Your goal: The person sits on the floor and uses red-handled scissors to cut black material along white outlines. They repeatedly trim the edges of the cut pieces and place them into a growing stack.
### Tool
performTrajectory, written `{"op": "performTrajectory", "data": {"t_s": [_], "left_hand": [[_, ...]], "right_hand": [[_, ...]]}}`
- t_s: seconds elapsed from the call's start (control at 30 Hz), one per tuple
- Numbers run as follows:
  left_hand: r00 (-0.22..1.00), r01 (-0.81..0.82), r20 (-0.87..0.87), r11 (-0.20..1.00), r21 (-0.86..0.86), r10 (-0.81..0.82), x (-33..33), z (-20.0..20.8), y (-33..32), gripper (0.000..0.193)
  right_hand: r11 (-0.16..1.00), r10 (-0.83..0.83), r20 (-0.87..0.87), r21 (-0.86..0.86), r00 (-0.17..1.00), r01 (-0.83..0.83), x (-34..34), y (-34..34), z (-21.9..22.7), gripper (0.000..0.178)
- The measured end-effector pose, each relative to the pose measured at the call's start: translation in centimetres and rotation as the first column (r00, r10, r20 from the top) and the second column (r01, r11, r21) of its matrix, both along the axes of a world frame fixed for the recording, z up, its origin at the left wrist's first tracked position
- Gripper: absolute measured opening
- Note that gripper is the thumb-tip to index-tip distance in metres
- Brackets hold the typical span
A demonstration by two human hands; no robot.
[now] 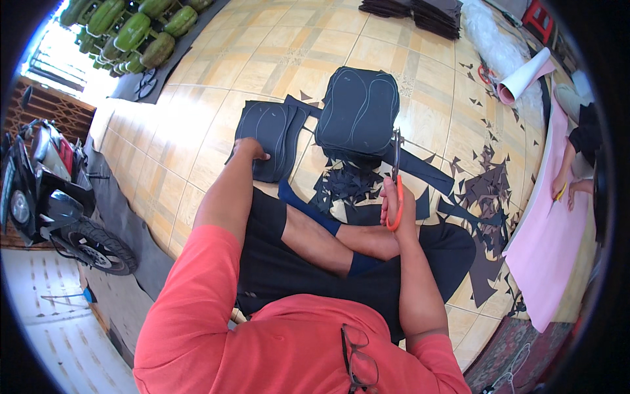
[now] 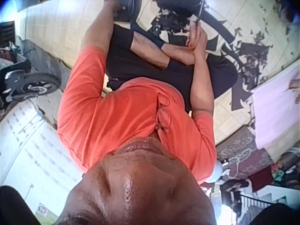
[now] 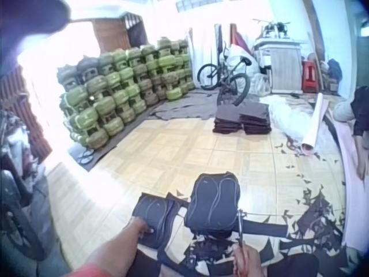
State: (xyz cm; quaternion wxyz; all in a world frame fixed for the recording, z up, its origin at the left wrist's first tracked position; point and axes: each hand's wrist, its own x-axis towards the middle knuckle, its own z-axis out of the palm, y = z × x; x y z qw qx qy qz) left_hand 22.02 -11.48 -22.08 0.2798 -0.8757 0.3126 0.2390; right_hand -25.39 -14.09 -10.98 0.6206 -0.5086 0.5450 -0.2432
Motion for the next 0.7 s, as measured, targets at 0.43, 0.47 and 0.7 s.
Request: {"op": "performTrajectory", "data": {"t_s": [0.43, 0.47, 0.7], "left_hand": [[0.822, -0.530, -0.460, 0.746, -0.402, 0.335, -4.9, 3.5, 0.4, 0.050], [0.749, -0.630, -0.561, 0.641, -0.440, 0.351, -5.4, 4.4, 0.4, 0.041], [0.381, -0.887, -0.840, 0.104, -0.450, -0.386, -16.5, 17.2, 0.1, 0.026]], "right_hand": [[0.999, -0.024, 0.035, -0.045, 0.999, 0.025, -0.8, 0.4, 0.7, 0.051], [0.998, -0.024, 0.037, -0.050, 0.999, 0.026, -0.9, 0.5, 0.8, 0.051], [0.996, 0.048, 0.184, -0.083, 0.982, -0.033, -1.2, 0.6, 0.4, 0.043]]}}
